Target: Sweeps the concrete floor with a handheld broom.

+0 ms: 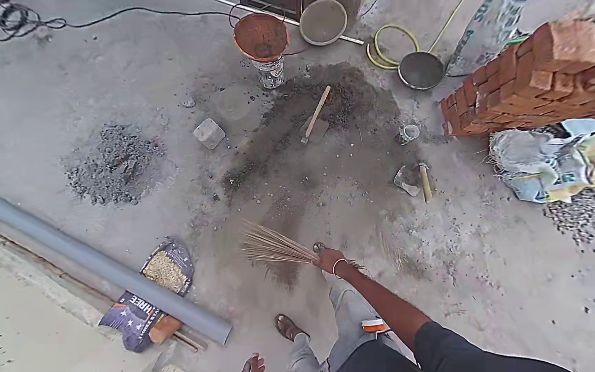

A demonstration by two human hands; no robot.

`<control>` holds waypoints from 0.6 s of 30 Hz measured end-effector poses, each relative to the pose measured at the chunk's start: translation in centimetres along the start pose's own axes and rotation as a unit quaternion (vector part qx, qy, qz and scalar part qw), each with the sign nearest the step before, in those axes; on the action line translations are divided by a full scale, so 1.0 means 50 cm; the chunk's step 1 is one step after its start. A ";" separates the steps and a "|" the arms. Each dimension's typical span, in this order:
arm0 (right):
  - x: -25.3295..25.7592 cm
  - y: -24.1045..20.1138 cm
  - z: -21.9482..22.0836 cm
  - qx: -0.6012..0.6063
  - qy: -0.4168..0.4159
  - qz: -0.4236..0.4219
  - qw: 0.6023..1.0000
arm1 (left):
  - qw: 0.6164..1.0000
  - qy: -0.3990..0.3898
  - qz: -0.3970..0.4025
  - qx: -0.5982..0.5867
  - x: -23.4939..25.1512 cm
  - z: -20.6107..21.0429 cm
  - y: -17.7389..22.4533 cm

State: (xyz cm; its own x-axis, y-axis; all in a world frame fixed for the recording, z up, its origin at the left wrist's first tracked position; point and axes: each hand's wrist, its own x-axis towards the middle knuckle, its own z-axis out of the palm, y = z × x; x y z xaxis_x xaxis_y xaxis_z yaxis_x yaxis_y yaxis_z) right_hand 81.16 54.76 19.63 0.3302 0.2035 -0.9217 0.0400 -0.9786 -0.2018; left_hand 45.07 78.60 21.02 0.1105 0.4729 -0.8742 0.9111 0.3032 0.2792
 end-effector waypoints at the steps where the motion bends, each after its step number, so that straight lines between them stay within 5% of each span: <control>1: -0.017 0.054 -0.055 0.004 0.014 0.015 1.000 | 1.000 -0.012 0.000 0.028 -0.015 0.022 0.026; 4: -0.046 0.241 -0.172 0.057 0.061 0.093 0.992 | 0.994 -0.047 0.011 0.098 -0.043 0.078 0.120; 8: -0.086 0.483 -0.186 0.206 0.105 0.199 0.952 | 0.989 -0.036 0.072 0.127 -0.078 0.107 0.242; 12: -0.123 0.651 -0.065 0.395 0.125 0.263 0.871 | 0.986 -0.003 0.119 0.113 -0.102 0.111 0.315; 15: -0.178 0.689 0.029 0.536 0.111 0.303 0.780 | 0.987 0.004 0.110 0.116 -0.103 0.113 0.326; 18: -0.196 0.711 0.137 0.573 0.078 0.314 0.753 | 0.974 -0.025 0.190 0.124 -0.134 0.114 0.286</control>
State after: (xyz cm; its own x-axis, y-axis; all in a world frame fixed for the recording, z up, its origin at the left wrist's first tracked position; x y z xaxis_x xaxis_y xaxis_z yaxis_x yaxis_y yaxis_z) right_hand 72.87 18.17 19.22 0.0561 -0.3820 -0.9225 -0.9806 -0.1950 0.0211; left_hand 59.64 75.03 28.62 0.4715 0.4697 -0.7463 0.8680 -0.0979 0.4867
